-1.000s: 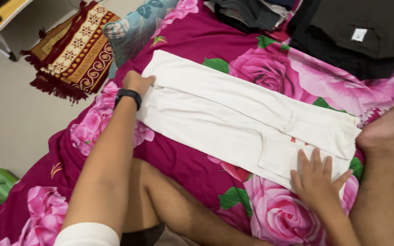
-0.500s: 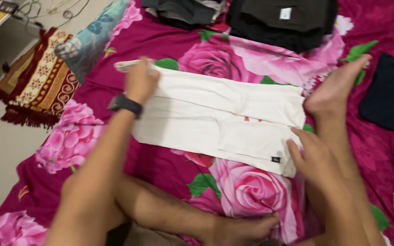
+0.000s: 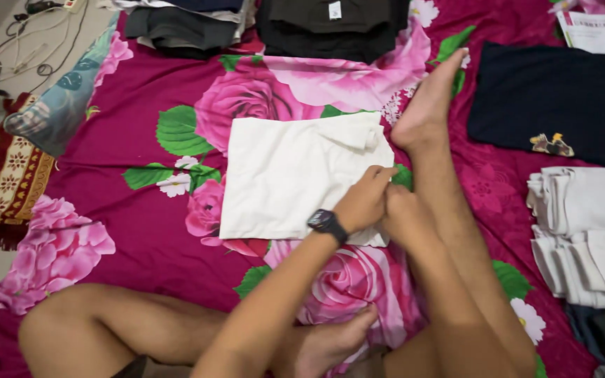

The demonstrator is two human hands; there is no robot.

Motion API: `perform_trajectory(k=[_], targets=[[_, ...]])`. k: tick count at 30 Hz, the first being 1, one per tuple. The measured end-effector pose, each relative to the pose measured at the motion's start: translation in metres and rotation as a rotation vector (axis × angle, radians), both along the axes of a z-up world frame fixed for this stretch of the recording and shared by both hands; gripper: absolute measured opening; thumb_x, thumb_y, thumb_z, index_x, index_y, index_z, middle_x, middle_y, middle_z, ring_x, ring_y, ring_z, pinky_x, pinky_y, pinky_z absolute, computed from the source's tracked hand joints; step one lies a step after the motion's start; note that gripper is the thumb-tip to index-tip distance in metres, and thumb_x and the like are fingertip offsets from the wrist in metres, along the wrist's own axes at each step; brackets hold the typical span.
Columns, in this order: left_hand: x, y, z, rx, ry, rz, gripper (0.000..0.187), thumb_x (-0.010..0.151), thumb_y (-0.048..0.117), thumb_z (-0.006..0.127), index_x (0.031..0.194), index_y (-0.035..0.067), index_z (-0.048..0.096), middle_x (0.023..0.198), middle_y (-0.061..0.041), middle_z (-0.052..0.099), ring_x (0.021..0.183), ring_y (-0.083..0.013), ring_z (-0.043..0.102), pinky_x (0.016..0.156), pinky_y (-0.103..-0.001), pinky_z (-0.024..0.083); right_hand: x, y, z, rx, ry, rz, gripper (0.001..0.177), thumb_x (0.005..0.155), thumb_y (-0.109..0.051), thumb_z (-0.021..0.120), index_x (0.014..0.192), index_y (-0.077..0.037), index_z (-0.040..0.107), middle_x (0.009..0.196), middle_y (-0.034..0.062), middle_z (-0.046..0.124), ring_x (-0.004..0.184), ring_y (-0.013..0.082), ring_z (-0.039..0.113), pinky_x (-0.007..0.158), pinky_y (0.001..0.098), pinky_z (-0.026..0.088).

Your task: Folding a white t-shirt while sitting on a bed.

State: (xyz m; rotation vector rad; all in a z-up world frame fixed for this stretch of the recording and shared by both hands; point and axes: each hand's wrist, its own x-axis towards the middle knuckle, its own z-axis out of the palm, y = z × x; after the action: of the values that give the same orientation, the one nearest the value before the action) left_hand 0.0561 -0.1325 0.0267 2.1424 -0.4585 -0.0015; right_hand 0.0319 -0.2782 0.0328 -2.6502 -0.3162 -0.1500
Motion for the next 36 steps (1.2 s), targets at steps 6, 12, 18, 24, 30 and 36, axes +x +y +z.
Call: perform_trajectory(k=[6, 12, 18, 24, 30, 36], targets=[[-0.040, 0.121, 0.017, 0.257, -0.537, 0.012, 0.039, 0.083, 0.009, 0.066, 0.121, 0.003, 0.063, 0.112, -0.020, 0.067, 0.106, -0.0390, 0.063, 0.094, -0.051, 0.047, -0.020, 0.039, 0.033, -0.125, 0.049, -0.014, 0.038, 0.093, -0.030, 0.061, 0.121, -0.006, 0.064, 0.109, 0.0228, 0.067, 0.094, 0.0449, 0.068, 0.074, 0.0569, 0.055], [-0.085, 0.238, 0.022, 0.636, -0.305, 0.456, 0.041, 0.085, 0.025, 0.075, 0.119, 0.006, 0.063, 0.108, -0.024, 0.059, 0.099, -0.0431, 0.059, 0.082, -0.053, 0.049, -0.019, 0.040, 0.022, -0.148, 0.121, -0.034, 0.059, 0.086, -0.039, 0.069, 0.136, -0.009, 0.060, 0.126, 0.0264, 0.055, 0.111, 0.0470, 0.058, 0.087, 0.0571, 0.052], [-0.103, 0.267, 0.031, 0.480, -0.317, 0.106, 0.051, 0.071, 0.025, 0.080, 0.114, 0.003, 0.062, 0.110, -0.026, 0.058, 0.098, -0.0437, 0.060, 0.076, -0.052, 0.049, -0.044, 0.053, 0.041, -0.338, -0.184, 0.340, 0.050, 0.071, -0.038, 0.073, 0.117, -0.019, 0.070, 0.122, 0.0152, 0.062, 0.117, 0.0388, 0.059, 0.098, 0.0656, 0.043], [-0.108, 0.285, 0.008, 0.357, -0.355, 0.171, 0.021, 0.090, 0.016, 0.073, 0.107, 0.010, 0.063, 0.103, -0.010, 0.063, 0.098, -0.0326, 0.062, 0.084, -0.046, 0.050, -0.045, 0.022, 0.011, -0.429, 0.050, 0.301, 0.018, 0.094, -0.033, 0.068, 0.104, -0.017, 0.068, 0.106, 0.0076, 0.065, 0.105, 0.0342, 0.063, 0.096, 0.0572, 0.048], [-0.122, 0.268, 0.029, 0.680, -0.628, 0.213, 0.030, 0.074, 0.016, 0.069, 0.104, 0.010, 0.064, 0.089, -0.011, 0.059, 0.088, -0.0321, 0.058, 0.083, -0.047, 0.046, -0.082, 0.052, 0.050, -0.552, -0.197, 0.176, 0.033, 0.074, -0.037, 0.076, 0.096, -0.014, 0.070, 0.106, 0.0112, 0.065, 0.104, 0.0342, 0.061, 0.103, 0.0674, 0.039], [-0.125, 0.245, 0.021, 0.641, -0.578, 0.427, 0.030, 0.080, 0.025, 0.070, 0.106, 0.010, 0.064, 0.078, -0.011, 0.059, 0.078, -0.0321, 0.056, 0.074, -0.049, 0.042, -0.088, 0.078, 0.025, -0.490, -0.433, 0.209, 0.042, 0.075, -0.041, 0.075, 0.101, -0.008, 0.069, 0.111, 0.0137, 0.064, 0.109, 0.0337, 0.059, 0.104, 0.0683, 0.037]])
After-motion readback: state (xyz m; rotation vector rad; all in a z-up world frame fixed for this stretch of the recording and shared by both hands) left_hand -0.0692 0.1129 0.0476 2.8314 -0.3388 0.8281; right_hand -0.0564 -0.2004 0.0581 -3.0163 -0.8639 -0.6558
